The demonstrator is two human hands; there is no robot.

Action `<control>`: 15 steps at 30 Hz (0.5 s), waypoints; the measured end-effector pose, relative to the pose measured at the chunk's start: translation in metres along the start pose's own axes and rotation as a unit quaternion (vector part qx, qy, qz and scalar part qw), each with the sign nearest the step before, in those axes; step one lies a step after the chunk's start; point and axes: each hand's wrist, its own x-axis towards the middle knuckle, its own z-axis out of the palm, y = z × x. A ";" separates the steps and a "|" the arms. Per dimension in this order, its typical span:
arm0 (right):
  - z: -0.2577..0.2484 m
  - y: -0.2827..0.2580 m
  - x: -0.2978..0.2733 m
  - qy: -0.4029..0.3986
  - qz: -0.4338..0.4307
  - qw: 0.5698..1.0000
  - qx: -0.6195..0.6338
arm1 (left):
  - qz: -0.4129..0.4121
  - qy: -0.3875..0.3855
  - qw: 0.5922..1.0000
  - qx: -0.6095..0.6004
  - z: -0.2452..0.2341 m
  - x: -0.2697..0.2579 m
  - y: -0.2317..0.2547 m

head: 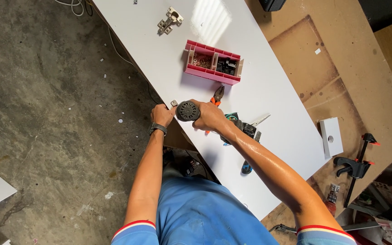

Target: Installing and adjusting metal hinges on a white cabinet door panel using pliers and a cordless drill.

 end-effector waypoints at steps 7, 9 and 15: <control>0.012 0.028 0.015 0.019 -0.026 0.999 -0.007 | 0.003 -0.003 1.000 -0.002 0.002 0.002 -0.002; 0.011 0.023 0.012 0.019 -0.027 0.999 -0.012 | 0.001 -0.003 1.000 -0.002 0.002 0.001 -0.004; 0.007 0.016 0.006 0.006 -0.006 1.000 0.002 | 0.009 -0.007 1.000 -0.003 0.006 0.005 -0.010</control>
